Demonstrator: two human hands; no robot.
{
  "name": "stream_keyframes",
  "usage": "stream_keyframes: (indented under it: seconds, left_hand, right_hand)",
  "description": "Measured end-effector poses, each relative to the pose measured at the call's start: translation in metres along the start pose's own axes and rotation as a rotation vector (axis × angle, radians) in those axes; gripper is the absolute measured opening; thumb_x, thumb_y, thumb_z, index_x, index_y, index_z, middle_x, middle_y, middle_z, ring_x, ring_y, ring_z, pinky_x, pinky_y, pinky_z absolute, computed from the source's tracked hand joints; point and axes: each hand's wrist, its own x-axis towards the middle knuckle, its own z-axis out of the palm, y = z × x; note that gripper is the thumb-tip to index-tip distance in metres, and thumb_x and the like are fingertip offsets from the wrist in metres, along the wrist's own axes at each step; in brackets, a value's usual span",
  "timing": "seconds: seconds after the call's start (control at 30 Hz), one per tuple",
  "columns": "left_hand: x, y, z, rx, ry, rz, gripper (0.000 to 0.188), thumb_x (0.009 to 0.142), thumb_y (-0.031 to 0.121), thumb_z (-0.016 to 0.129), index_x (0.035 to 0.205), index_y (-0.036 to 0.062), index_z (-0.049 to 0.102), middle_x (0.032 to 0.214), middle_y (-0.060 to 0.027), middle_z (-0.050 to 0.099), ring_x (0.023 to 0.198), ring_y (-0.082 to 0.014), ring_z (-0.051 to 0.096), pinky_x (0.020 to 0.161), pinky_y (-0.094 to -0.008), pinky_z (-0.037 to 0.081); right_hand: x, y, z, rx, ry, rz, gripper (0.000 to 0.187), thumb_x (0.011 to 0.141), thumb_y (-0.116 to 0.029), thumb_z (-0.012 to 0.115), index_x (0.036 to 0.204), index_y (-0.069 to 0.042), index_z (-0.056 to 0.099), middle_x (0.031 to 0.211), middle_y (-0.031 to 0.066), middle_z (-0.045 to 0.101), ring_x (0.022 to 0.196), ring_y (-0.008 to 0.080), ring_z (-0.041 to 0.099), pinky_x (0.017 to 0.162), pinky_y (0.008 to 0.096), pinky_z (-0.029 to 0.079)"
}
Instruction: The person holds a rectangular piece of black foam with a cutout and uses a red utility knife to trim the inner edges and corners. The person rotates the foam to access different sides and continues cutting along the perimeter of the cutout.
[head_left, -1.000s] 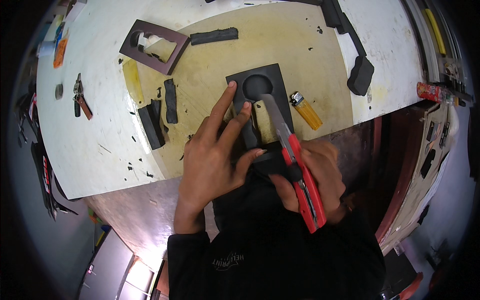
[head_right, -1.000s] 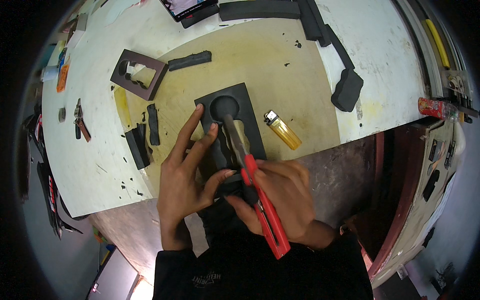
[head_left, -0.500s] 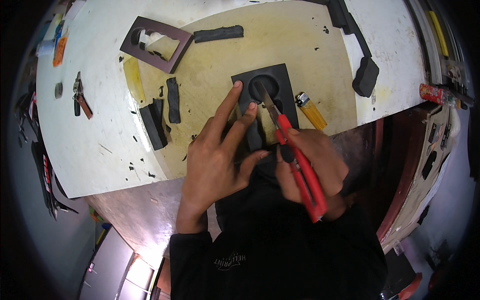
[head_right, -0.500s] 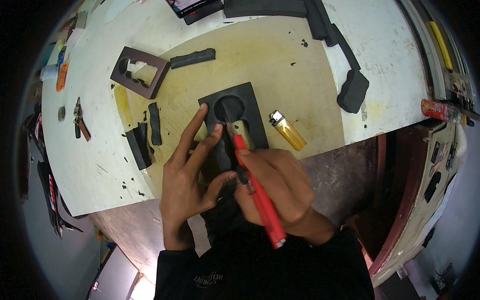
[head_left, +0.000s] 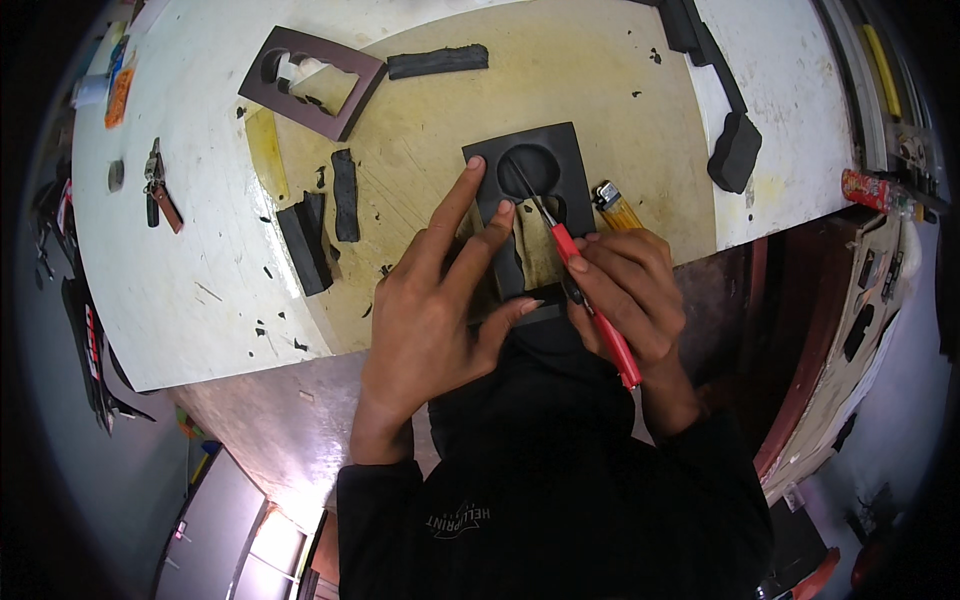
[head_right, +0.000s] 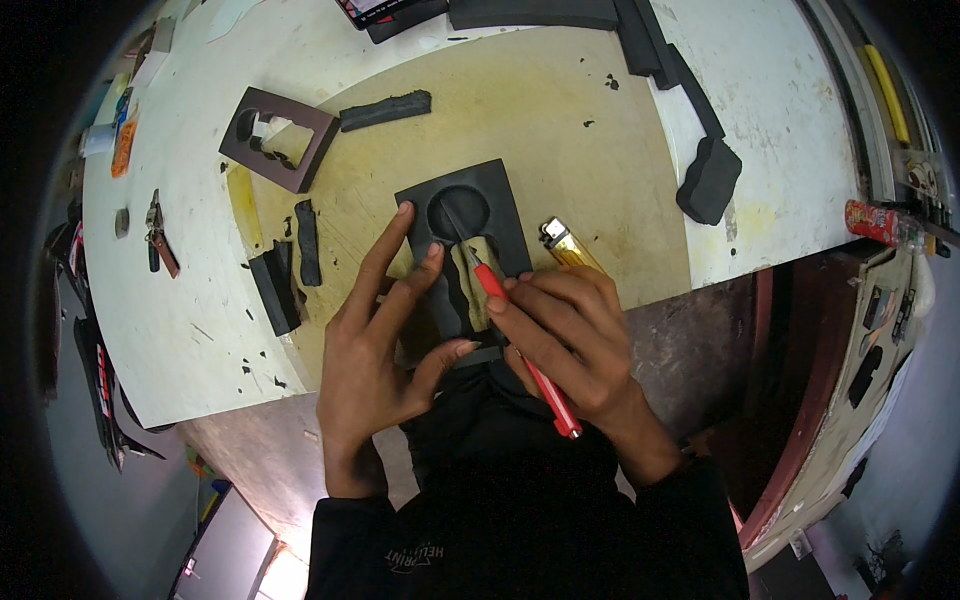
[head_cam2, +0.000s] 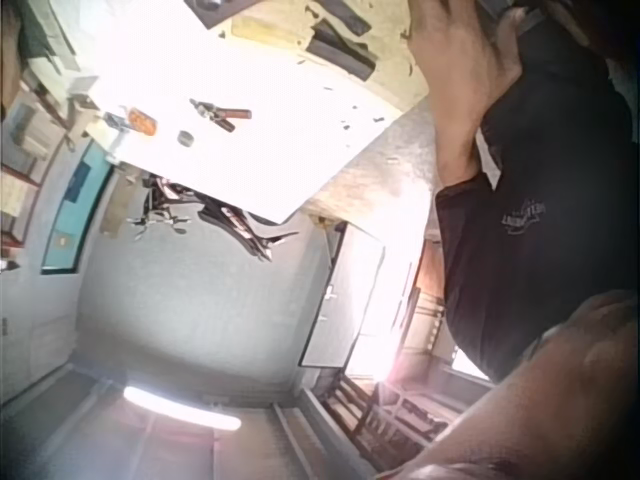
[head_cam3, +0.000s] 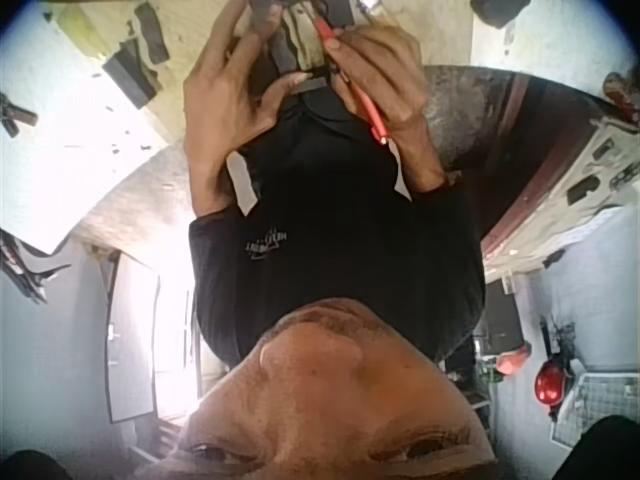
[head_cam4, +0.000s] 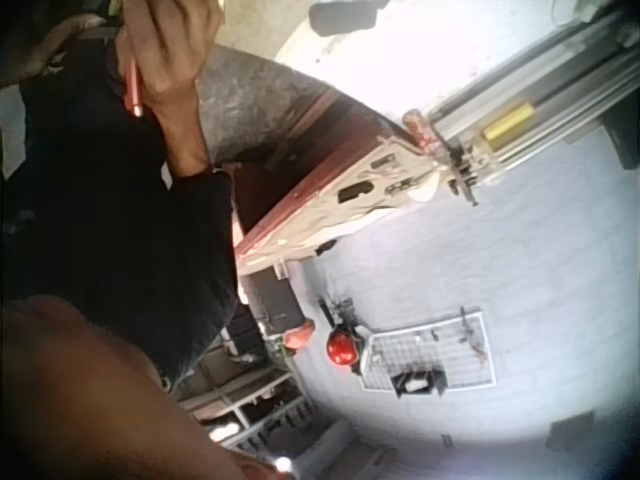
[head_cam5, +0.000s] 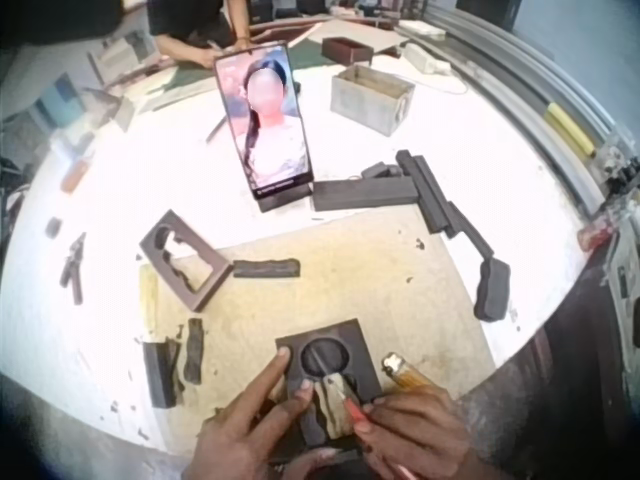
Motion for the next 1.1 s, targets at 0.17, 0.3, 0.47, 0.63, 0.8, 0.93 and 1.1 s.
stream_keyframes:
  seconds: [0.17, 0.3, 0.47, 0.63, 0.8, 0.93, 1.1]
  left_hand:
    - [-0.001, 0.0, 0.001, 0.005, -0.001, -0.004, 0.077, 0.067, 0.024, 0.093, 0.137, 0.0045, 0.066, 0.162, -0.0181, 0.043, 0.102, -0.034, 0.073, 0.084, -0.0419, 0.062]
    - [0.0, 0.002, -0.001, -0.005, -0.022, -0.035, 0.077, 0.067, 0.021, 0.093, 0.137, 0.0039, 0.066, 0.163, -0.0181, 0.043, 0.099, -0.0329, 0.073, 0.083, -0.0412, 0.062]
    - [0.0, 0.004, -0.001, -0.029, -0.026, -0.043, 0.073, 0.069, 0.021, 0.092, 0.135, 0.0028, 0.066, 0.161, -0.0194, 0.043, 0.116, -0.0369, 0.068, 0.091, -0.0435, 0.06]
    - [-0.001, 0.004, 0.001, -0.02, -0.035, -0.056, 0.07, 0.071, 0.022, 0.091, 0.133, 0.0025, 0.066, 0.161, -0.0198, 0.043, 0.125, -0.039, 0.065, 0.095, -0.0448, 0.059]
    - [-0.002, 0.002, 0.002, -0.021, -0.031, -0.053, 0.071, 0.071, 0.023, 0.091, 0.134, 0.0034, 0.066, 0.161, -0.0192, 0.043, 0.125, -0.0388, 0.066, 0.095, -0.044, 0.06]
    - [-0.001, 0.003, 0.0, -0.003, -0.019, -0.039, 0.074, 0.07, 0.022, 0.092, 0.136, 0.0019, 0.065, 0.161, -0.0193, 0.044, 0.11, -0.0344, 0.068, 0.089, -0.0414, 0.06]
    - [-0.001, 0.0, 0.004, -0.027, 0.009, -0.01, 0.078, 0.066, 0.018, 0.093, 0.136, -0.0011, 0.065, 0.162, -0.0205, 0.044, 0.085, -0.0266, 0.07, 0.081, -0.0366, 0.059]
  right_hand:
    - [-0.001, 0.001, 0.002, -0.025, -0.004, -0.006, 0.047, 0.074, -0.001, 0.08, 0.121, -0.005, 0.076, 0.108, 0.0109, 0.074, 0.102, 0.0282, 0.069, 0.092, 0.0458, 0.053]
    - [0.0, 0.0, -0.001, -0.016, -0.025, 0.023, 0.046, 0.075, -0.003, 0.081, 0.121, -0.006, 0.076, 0.109, 0.0105, 0.075, 0.104, 0.0279, 0.068, 0.093, 0.0455, 0.051]
    - [0.001, -0.003, -0.005, -0.038, -0.065, 0.042, 0.046, 0.077, -0.005, 0.081, 0.122, -0.006, 0.075, 0.112, 0.011, 0.075, 0.104, 0.0278, 0.068, 0.093, 0.045, 0.05]
    - [0.001, -0.008, -0.014, -0.044, -0.119, 0.061, 0.045, 0.079, -0.006, 0.081, 0.123, -0.006, 0.075, 0.111, 0.0118, 0.076, 0.105, 0.0276, 0.068, 0.092, 0.0452, 0.049]
    - [-0.017, -0.02, -0.031, -0.071, -0.162, 0.059, 0.041, 0.08, -0.007, 0.08, 0.121, -0.005, 0.075, 0.108, 0.0117, 0.076, 0.103, 0.0279, 0.069, 0.09, 0.0461, 0.049]
    - [-0.02, -0.025, -0.042, -0.014, -0.16, 0.077, 0.043, 0.078, -0.006, 0.082, 0.12, -0.002, 0.074, 0.107, 0.0146, 0.076, 0.099, 0.0296, 0.071, 0.089, 0.0471, 0.051]
    - [-0.014, -0.026, -0.015, -0.01, 0.091, 0.055, 0.048, 0.076, -0.003, 0.081, 0.121, 0.007, 0.069, 0.105, 0.0216, 0.072, 0.095, 0.034, 0.072, 0.086, 0.0481, 0.056]
